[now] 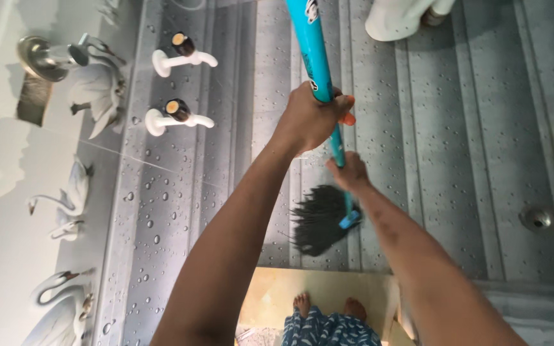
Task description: The person cleans a bathroom floor by first dipping a mop into a bucket of water and then scrubbing the tiled floor around a toilet.
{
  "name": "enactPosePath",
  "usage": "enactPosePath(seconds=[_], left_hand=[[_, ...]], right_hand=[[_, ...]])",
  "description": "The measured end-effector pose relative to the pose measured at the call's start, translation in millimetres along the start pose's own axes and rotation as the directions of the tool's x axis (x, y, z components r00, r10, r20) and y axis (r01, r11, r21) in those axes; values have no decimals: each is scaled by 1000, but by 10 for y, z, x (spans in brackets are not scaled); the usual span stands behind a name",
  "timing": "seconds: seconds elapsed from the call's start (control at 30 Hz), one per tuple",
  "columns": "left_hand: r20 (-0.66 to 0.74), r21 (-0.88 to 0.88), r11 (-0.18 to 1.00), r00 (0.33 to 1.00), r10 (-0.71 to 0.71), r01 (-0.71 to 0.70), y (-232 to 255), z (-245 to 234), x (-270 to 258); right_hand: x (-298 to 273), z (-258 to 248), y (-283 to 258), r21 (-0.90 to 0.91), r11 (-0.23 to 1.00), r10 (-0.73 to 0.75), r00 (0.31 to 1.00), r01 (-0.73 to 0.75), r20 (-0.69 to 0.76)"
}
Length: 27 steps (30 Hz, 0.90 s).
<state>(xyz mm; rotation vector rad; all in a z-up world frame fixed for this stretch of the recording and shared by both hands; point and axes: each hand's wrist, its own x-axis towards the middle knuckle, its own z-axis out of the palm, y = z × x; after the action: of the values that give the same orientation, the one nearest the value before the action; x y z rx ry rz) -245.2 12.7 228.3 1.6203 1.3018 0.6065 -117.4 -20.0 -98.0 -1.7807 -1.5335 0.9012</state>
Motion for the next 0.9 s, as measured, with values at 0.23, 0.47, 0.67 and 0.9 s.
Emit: enactPosePath(seconds=[0.23,0.47,0.67,0.9], left_hand=[[277,-197,959,927,253,-203,-413,906,215],[498,-329,903,761,416,-278,-900,1708,-6],[634,-202,908,658,407,-367,-926,1090,-51],[608,-229,958,743,281,-175,-707,528,-196]], right_hand=[[-405,-1004,899,-257,957,85,979,-131,-185],[-1228,-1082,1458,60,865,480,786,-498,-390],[-1476,-264,1564,669,722,461,844,-178,-274],[-1488,22,407,250,934,347,824,-257,-448]])
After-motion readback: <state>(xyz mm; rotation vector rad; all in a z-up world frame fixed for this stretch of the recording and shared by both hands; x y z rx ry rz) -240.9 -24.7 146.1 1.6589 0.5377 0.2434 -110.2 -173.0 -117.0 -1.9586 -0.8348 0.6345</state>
